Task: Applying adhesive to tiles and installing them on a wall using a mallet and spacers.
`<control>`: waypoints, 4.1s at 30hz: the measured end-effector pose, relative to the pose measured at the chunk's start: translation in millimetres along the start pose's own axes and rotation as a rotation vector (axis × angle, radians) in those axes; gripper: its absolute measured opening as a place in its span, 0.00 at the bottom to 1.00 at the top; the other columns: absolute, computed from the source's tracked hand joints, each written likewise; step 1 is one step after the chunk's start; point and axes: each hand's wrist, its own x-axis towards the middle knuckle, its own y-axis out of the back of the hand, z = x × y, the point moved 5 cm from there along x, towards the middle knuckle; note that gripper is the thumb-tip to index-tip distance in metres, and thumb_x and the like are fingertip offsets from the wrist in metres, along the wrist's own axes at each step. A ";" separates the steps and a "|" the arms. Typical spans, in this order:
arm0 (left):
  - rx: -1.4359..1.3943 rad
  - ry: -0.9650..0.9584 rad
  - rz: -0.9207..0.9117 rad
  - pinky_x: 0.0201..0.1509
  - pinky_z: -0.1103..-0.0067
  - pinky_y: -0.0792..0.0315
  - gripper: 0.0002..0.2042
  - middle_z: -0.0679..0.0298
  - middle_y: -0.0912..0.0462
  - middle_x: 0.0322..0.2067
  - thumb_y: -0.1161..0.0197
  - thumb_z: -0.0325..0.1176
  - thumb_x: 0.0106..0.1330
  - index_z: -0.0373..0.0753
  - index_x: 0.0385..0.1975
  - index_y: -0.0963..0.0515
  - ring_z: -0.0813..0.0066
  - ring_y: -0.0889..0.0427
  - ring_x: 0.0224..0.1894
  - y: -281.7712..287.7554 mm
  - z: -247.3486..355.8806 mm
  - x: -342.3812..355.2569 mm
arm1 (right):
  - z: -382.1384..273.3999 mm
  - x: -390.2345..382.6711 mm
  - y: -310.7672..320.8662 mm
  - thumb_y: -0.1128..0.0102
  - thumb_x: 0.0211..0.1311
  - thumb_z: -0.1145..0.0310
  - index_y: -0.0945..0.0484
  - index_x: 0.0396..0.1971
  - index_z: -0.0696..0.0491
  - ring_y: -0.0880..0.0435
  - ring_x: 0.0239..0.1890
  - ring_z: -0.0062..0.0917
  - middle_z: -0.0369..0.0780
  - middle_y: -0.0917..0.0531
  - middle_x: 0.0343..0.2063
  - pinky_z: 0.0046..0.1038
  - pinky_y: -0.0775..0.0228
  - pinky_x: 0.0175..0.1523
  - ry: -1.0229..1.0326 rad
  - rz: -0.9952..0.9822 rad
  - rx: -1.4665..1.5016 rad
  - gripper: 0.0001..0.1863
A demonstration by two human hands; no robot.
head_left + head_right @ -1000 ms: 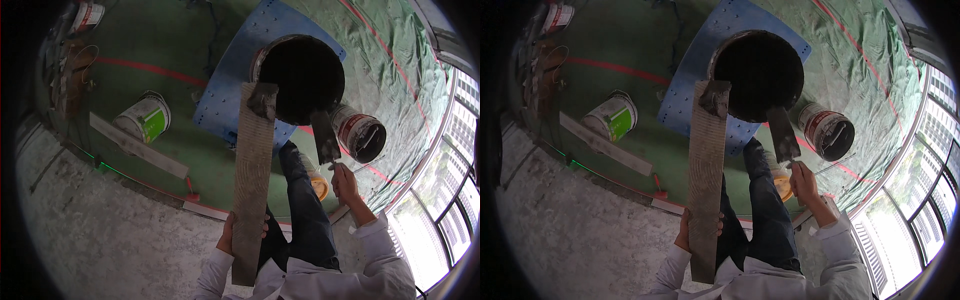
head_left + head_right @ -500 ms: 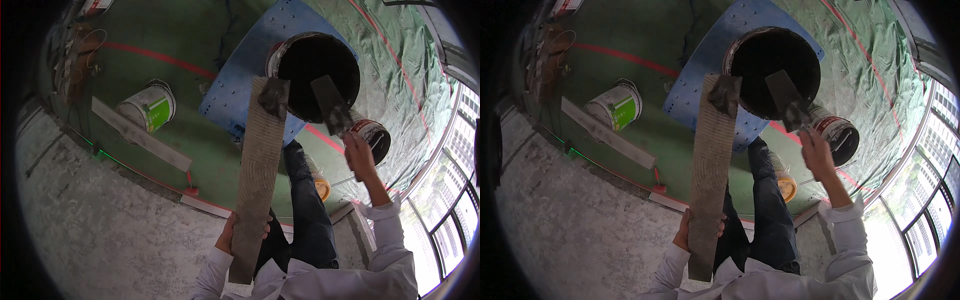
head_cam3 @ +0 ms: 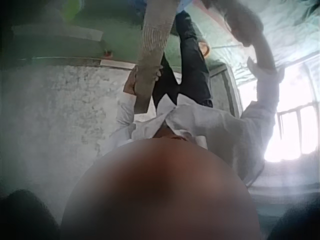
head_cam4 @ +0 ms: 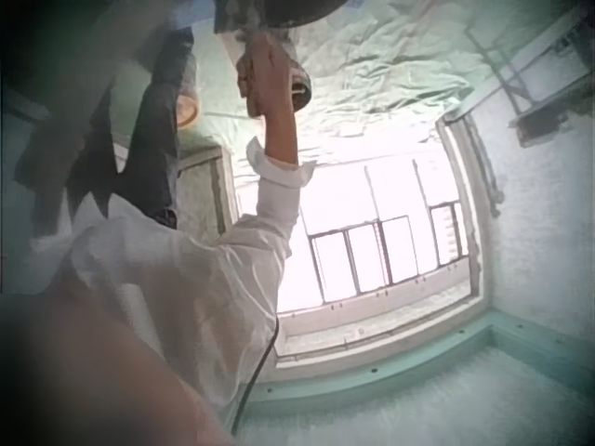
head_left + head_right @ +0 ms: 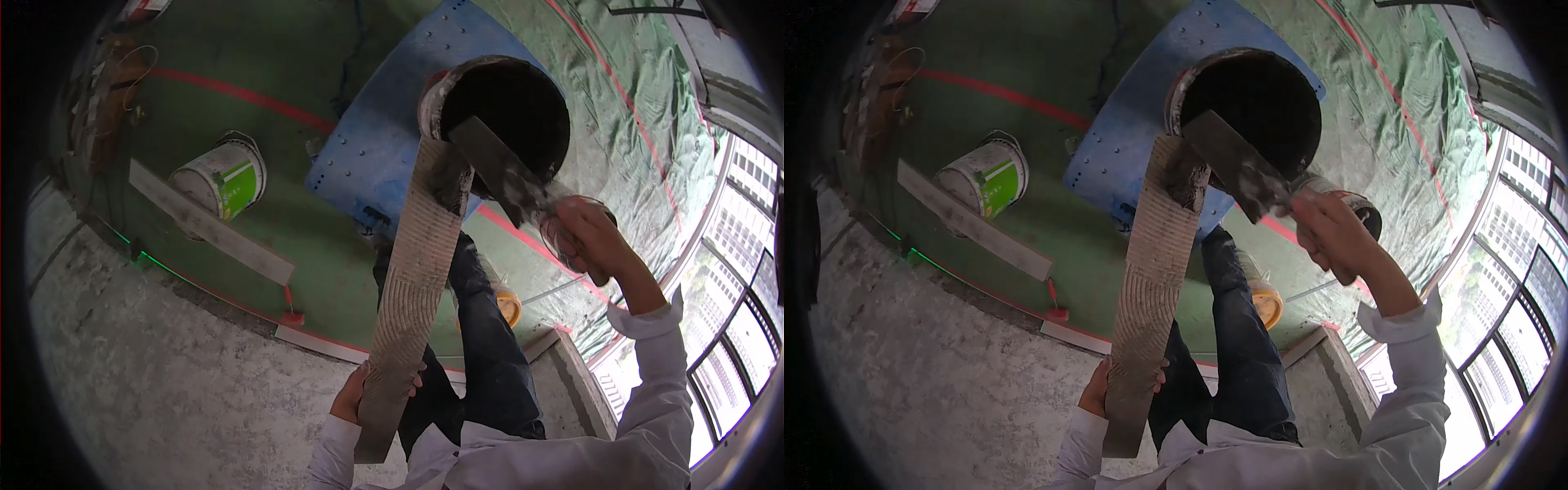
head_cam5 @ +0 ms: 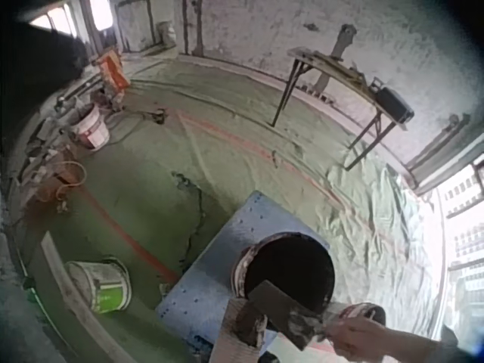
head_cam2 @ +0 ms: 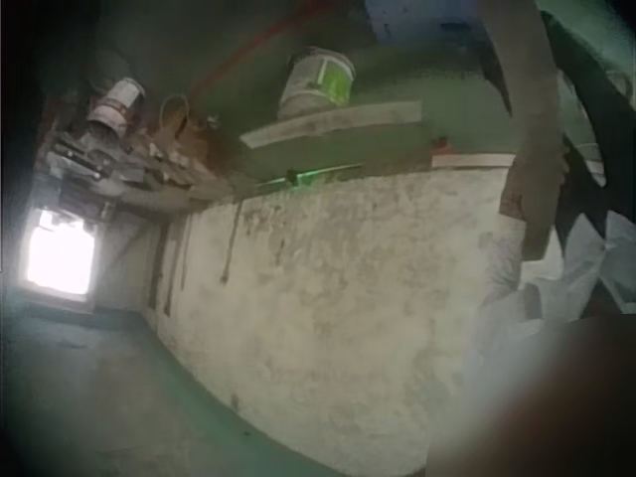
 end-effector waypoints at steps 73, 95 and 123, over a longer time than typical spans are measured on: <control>-0.135 -0.032 -0.142 0.75 0.43 0.28 0.46 0.38 0.31 0.75 0.68 0.71 0.82 0.35 0.83 0.45 0.39 0.25 0.74 177.9 40.5 66.5 | 137.2 160.6 -347.5 0.39 0.81 0.57 0.26 0.51 0.57 0.20 0.20 0.21 0.37 0.20 0.25 0.30 0.29 0.25 0.021 0.396 0.102 0.17; -0.361 -0.225 -0.109 0.61 0.43 0.19 0.59 0.36 0.29 0.72 0.42 0.79 0.66 0.35 0.83 0.47 0.38 0.20 0.66 71.1 -62.5 -10.9 | -12.4 192.6 39.1 0.35 0.69 0.64 0.16 0.44 0.55 0.08 0.35 0.43 0.47 0.10 0.34 0.45 0.15 0.40 0.444 0.277 -1.697 0.11; -0.627 -0.381 -0.055 0.75 0.29 0.38 0.54 0.35 0.38 0.77 0.42 0.74 0.71 0.39 0.85 0.50 0.29 0.30 0.75 60.1 -124.5 52.4 | 56.2 207.2 24.6 0.44 0.83 0.48 0.20 0.51 0.55 0.32 0.12 0.17 0.33 0.24 0.22 0.25 0.38 0.17 -0.265 -0.200 0.119 0.23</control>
